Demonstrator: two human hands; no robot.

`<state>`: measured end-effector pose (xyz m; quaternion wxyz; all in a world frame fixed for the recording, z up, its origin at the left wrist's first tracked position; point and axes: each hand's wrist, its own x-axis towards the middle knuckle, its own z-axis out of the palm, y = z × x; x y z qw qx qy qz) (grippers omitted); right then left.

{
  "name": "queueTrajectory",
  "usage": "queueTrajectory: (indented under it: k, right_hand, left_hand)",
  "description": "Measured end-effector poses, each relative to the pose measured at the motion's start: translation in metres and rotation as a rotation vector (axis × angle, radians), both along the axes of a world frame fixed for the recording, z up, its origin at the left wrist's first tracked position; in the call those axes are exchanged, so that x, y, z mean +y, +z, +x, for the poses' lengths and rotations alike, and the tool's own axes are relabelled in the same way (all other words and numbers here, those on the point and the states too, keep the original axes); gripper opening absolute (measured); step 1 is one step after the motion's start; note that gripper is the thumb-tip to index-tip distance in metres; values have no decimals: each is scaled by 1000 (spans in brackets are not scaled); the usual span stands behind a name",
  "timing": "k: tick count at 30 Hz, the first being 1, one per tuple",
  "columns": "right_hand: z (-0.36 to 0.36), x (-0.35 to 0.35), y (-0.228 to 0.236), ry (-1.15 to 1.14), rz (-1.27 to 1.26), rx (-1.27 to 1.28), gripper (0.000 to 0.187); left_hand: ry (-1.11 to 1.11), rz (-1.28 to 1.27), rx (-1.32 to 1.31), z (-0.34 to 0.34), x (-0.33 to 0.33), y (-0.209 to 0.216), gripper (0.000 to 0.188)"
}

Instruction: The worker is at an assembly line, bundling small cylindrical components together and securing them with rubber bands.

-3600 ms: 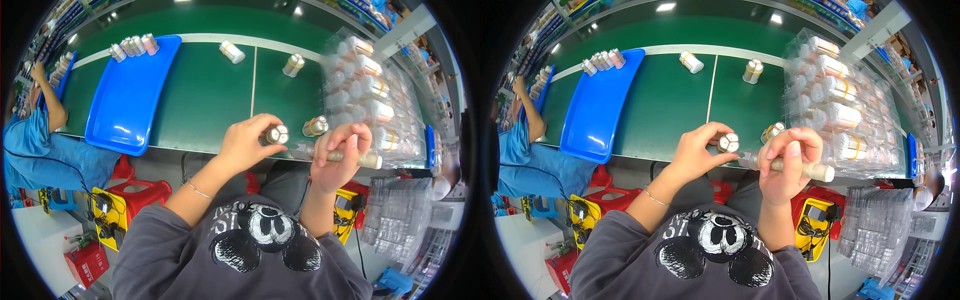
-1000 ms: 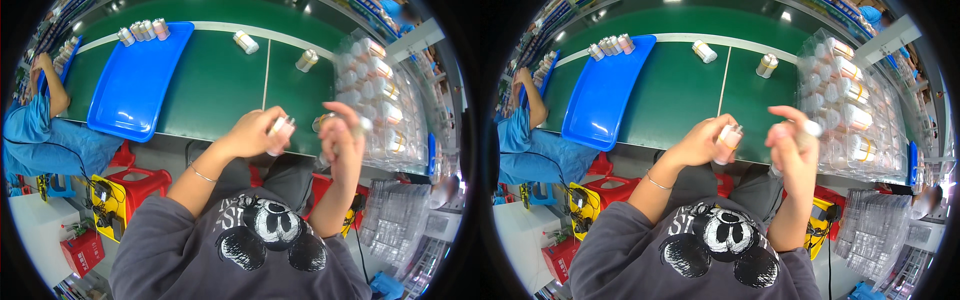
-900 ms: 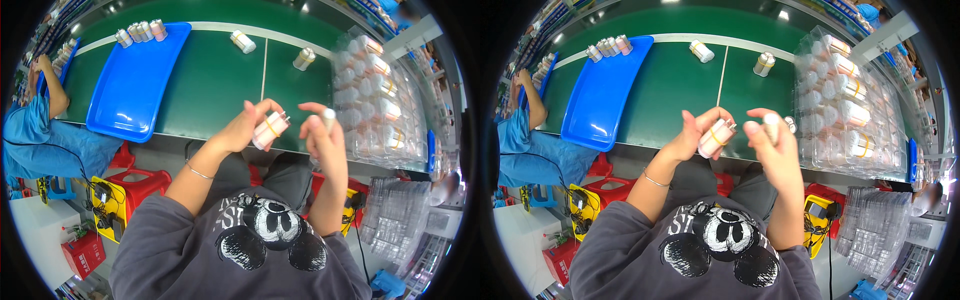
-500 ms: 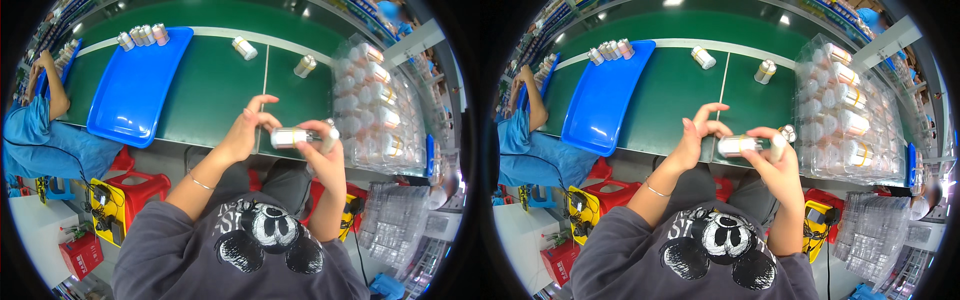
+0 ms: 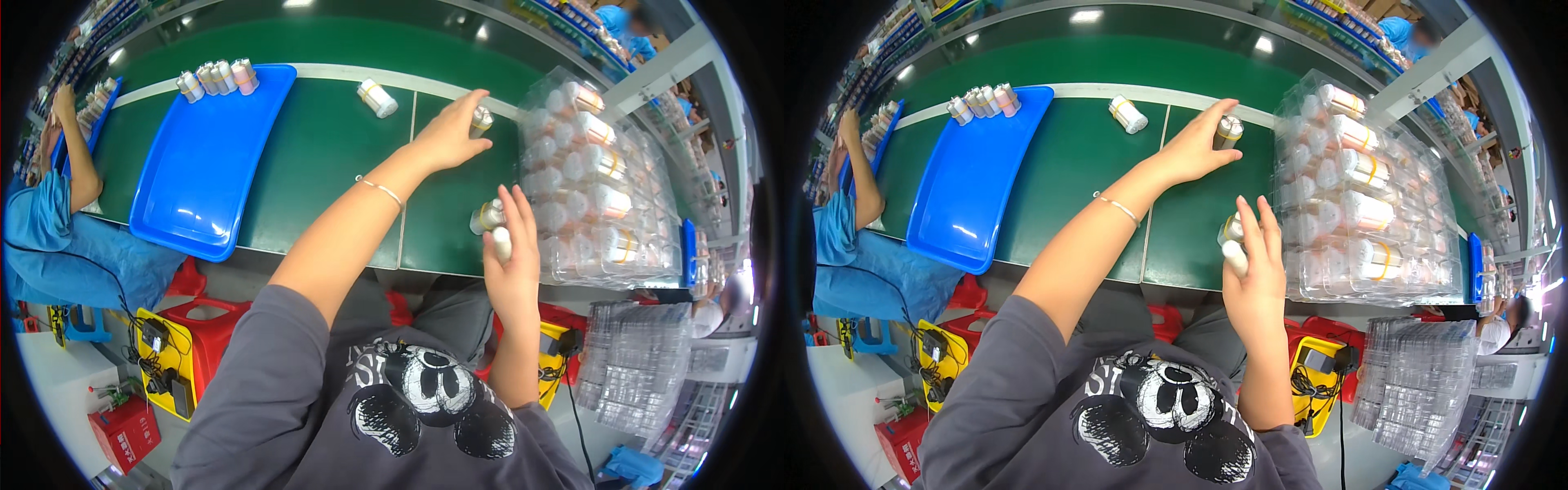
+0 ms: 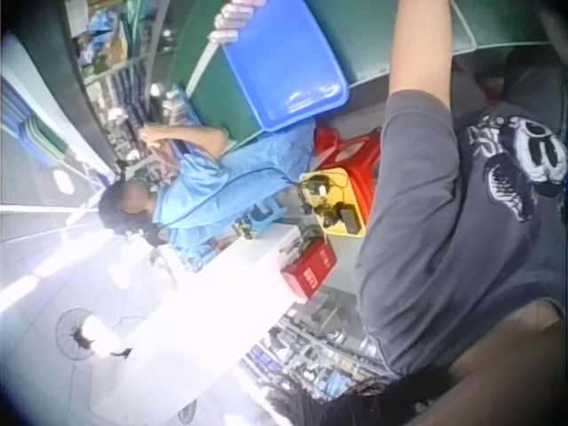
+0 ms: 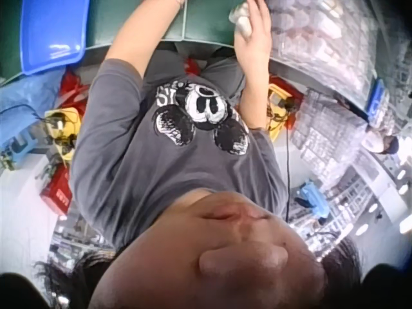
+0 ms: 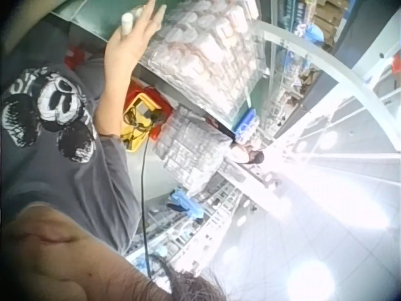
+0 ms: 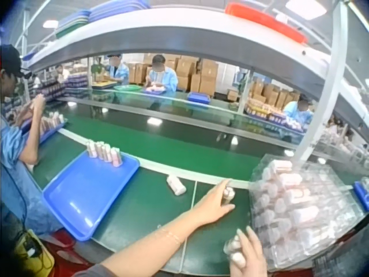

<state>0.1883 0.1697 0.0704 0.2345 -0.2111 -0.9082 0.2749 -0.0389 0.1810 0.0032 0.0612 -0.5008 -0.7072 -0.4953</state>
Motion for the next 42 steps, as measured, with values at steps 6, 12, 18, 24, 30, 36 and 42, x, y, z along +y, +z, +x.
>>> queueTrajectory:
  k: [6,12,18,24,30,36,42]
  right_hand:
    - [17,7,-4,6,-284,398,36]
    - [21,2,-1,265,-713,831,28]
    - [5,-8,3,414,-865,975,33]
    - [-11,-15,1,507,-851,950,34]
    - [-11,-18,1,535,-802,719,26]
    - [-17,-18,4,527,-836,612,24]
    - [-10,-11,5,506,-922,909,29]
  left_hand:
    - [-194,37,-326,10,-16,9,46]
    - [-400,-211,-423,72,-124,30,46]
    - [-393,-155,-554,91,-148,18,45]
    - [-353,-194,-434,91,-149,19,43]
    - [-320,-192,-327,92,-150,15,44]
    - [-366,-208,-350,90,-152,20,47]
    - [-338,-196,-342,92,-150,16,49]
